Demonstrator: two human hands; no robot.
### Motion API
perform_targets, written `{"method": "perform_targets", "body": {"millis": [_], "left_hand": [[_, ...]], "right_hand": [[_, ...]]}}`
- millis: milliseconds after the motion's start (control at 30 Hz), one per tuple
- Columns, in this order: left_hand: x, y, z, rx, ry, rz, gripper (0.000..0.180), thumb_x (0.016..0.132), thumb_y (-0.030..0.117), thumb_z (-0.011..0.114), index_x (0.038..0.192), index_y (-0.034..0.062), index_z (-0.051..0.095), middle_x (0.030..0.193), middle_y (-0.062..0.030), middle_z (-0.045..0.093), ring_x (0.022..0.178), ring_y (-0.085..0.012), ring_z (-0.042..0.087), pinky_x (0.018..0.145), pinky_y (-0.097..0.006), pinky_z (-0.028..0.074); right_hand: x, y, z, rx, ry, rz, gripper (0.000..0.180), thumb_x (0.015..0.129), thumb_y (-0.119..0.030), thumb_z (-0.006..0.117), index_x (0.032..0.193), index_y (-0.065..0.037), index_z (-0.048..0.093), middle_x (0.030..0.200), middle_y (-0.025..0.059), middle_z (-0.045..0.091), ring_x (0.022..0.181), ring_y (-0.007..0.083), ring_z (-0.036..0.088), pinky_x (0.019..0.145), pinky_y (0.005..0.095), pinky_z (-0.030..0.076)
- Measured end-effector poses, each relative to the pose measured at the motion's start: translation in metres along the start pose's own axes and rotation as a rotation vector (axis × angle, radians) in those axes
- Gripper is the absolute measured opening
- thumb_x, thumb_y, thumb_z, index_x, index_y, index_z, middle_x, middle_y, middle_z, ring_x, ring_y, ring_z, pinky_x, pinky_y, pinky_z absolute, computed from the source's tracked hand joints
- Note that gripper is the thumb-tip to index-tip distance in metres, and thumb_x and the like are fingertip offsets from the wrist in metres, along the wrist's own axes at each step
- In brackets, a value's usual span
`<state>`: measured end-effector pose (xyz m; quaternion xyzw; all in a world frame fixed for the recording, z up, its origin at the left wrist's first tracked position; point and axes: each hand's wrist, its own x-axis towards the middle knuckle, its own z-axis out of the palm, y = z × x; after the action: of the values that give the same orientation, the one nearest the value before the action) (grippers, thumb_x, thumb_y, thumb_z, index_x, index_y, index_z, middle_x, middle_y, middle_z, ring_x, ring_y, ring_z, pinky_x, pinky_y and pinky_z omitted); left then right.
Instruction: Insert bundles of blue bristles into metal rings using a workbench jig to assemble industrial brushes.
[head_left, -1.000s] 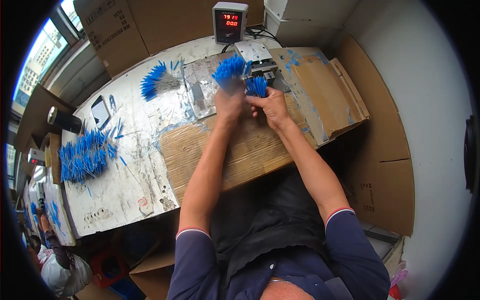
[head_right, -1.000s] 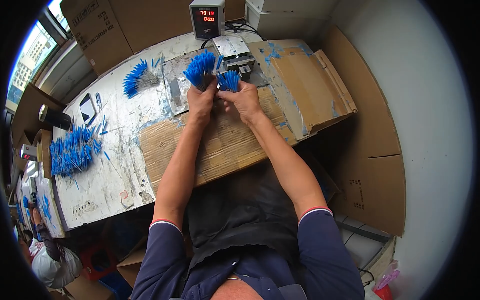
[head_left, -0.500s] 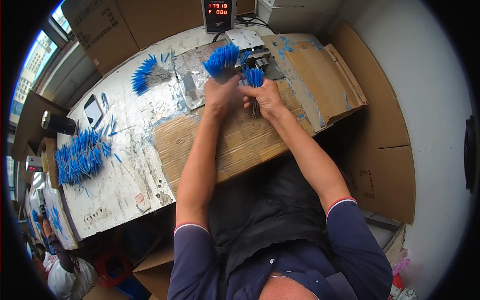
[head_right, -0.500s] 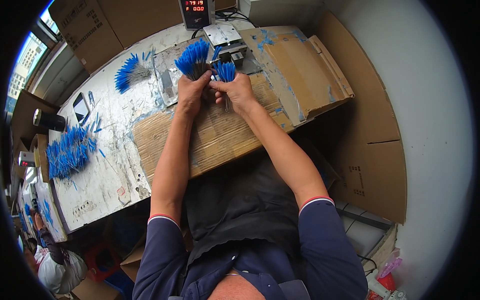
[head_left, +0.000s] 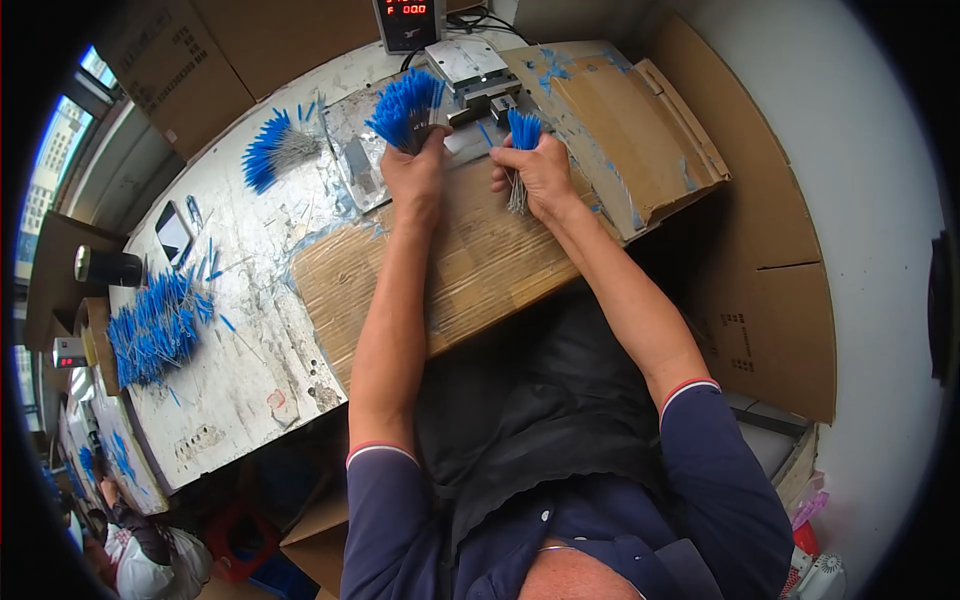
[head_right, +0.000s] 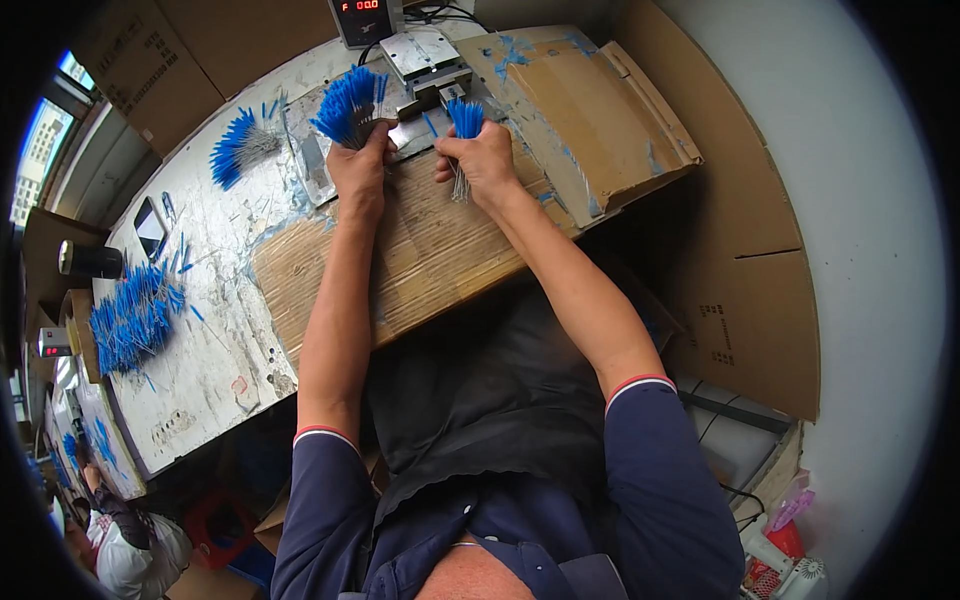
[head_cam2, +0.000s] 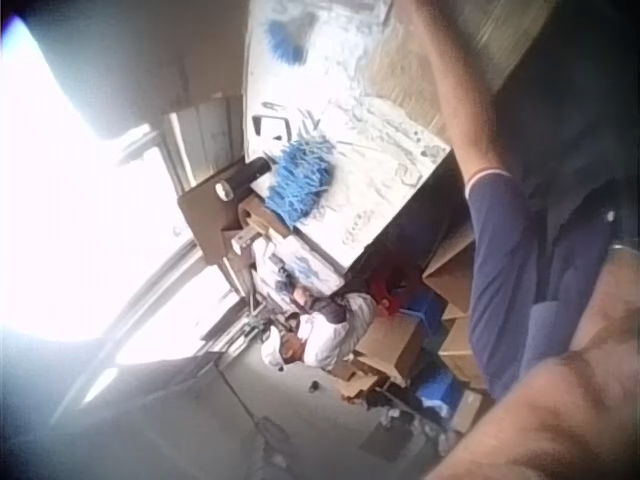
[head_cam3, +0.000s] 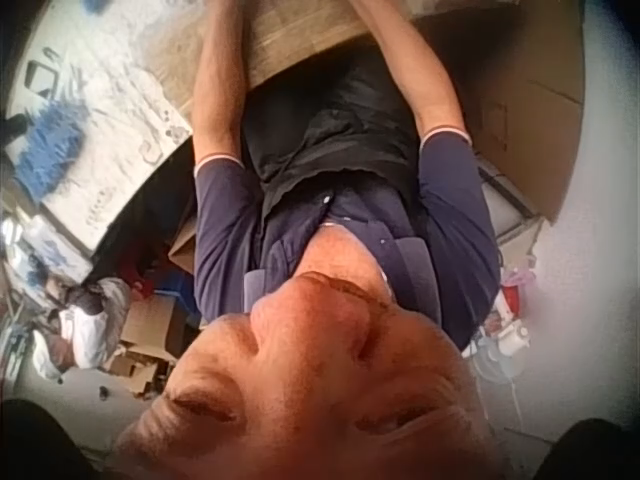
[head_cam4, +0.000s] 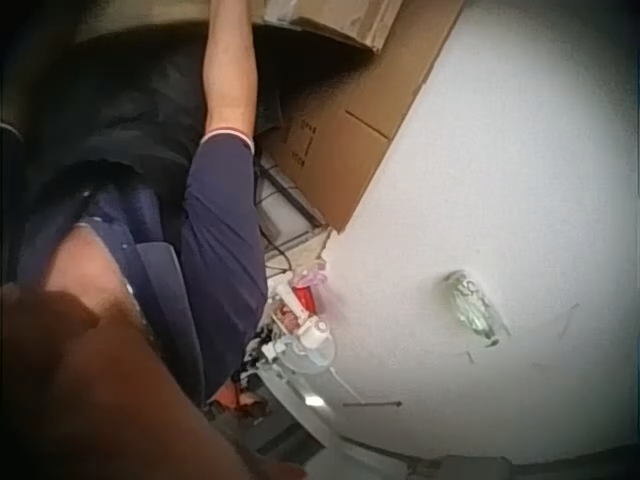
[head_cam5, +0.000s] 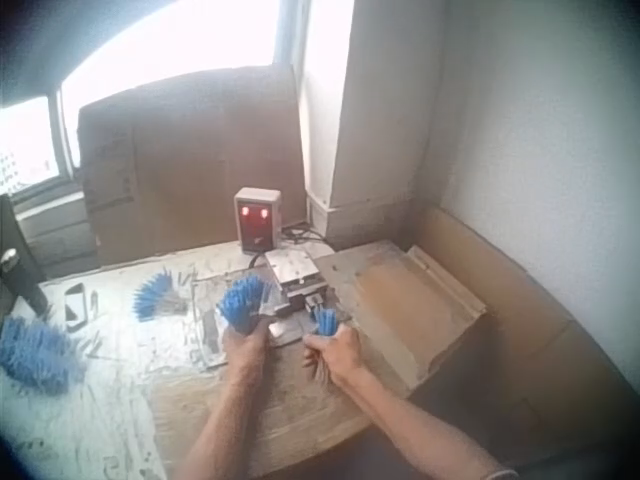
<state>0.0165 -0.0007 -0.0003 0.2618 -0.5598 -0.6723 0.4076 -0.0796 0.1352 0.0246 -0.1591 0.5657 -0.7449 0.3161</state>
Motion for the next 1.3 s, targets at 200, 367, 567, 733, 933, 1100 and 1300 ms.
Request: {"method": "perform_targets", "body": {"millis": [200, 367, 567, 733, 933, 1100, 1300], "left_hand": [[0.000, -0.002, 0.000, -0.087, 0.091, 0.092, 0.015, 0.095, 0.006, 0.065, 0.108, -0.0009, 0.068, 0.090, -0.0072, 0.072, 0.074, -0.0133, 0.067, 0.069, -0.027, 0.053], [0.000, -0.004, 0.001, -0.111, 0.111, 0.082, 0.015, 0.098, 0.005, 0.063, 0.111, -0.0014, 0.064, 0.091, -0.0080, 0.071, 0.077, -0.0143, 0.067, 0.072, -0.027, 0.054], [0.001, -0.005, 0.000, -0.080, 0.170, 0.148, 0.011, 0.099, 0.007, 0.062, 0.107, 0.0006, 0.066, 0.090, -0.0063, 0.071, 0.082, -0.0126, 0.066, 0.075, -0.028, 0.053], [-0.002, -0.005, 0.001, 0.117, 0.239, 0.291, 0.012, 0.099, 0.009, 0.062, 0.107, 0.0020, 0.067, 0.096, -0.0066, 0.074, 0.088, -0.0155, 0.068, 0.079, -0.032, 0.052], [-0.001, -0.011, -0.005, 0.480, 0.245, 0.354, 0.019, 0.098, 0.009, 0.061, 0.117, 0.0060, 0.066, 0.101, -0.0092, 0.075, 0.092, -0.0202, 0.071, 0.082, -0.034, 0.052], [0.002, -0.014, 0.000, 0.826, 0.074, 0.405, 0.017, 0.093, 0.012, 0.065, 0.110, 0.0082, 0.065, 0.095, -0.0205, 0.070, 0.091, -0.0392, 0.068, 0.078, -0.045, 0.051], [0.004, -0.012, 0.007, 0.848, 0.080, 0.461, 0.011, 0.084, 0.003, 0.063, 0.095, 0.0042, 0.062, 0.086, -0.0194, 0.066, 0.085, -0.0410, 0.064, 0.075, -0.051, 0.048]], "right_hand": [[0.029, -0.006, -0.007, -0.061, 0.118, 0.016, 0.018, 0.080, 0.003, 0.071, 0.088, -0.001, 0.055, 0.069, 0.0094, 0.062, 0.052, 0.0176, 0.063, 0.042, 0.0322, 0.055], [0.045, -0.007, -0.001, -0.136, 0.172, 0.035, 0.019, 0.078, 0.007, 0.070, 0.087, 0.001, 0.054, 0.070, 0.0108, 0.062, 0.051, 0.0192, 0.063, 0.040, 0.0340, 0.055], [0.054, -0.004, 0.002, -0.151, 0.185, 0.027, 0.020, 0.077, 0.008, 0.070, 0.086, 0.002, 0.052, 0.071, 0.0114, 0.062, 0.051, 0.0202, 0.063, 0.039, 0.0341, 0.055], [0.056, -0.006, 0.001, -0.144, 0.189, 0.061, 0.015, 0.078, 0.006, 0.070, 0.081, 0.003, 0.056, 0.071, 0.0131, 0.063, 0.053, 0.0221, 0.066, 0.041, 0.0343, 0.057], [0.047, -0.002, -0.001, 0.068, 0.140, 0.086, 0.011, 0.083, 0.000, 0.069, 0.084, 0.005, 0.061, 0.071, 0.0136, 0.065, 0.056, 0.0236, 0.068, 0.045, 0.0339, 0.059], [0.035, 0.003, -0.010, 0.185, 0.073, 0.035, 0.012, 0.085, -0.004, 0.070, 0.090, 0.003, 0.062, 0.072, 0.0133, 0.066, 0.056, 0.0233, 0.068, 0.049, 0.0337, 0.060], [0.033, 0.002, -0.010, 0.123, 0.128, 0.000, 0.015, 0.083, -0.001, 0.073, 0.091, 0.001, 0.061, 0.073, 0.0110, 0.066, 0.054, 0.0200, 0.066, 0.048, 0.0324, 0.060]]}}
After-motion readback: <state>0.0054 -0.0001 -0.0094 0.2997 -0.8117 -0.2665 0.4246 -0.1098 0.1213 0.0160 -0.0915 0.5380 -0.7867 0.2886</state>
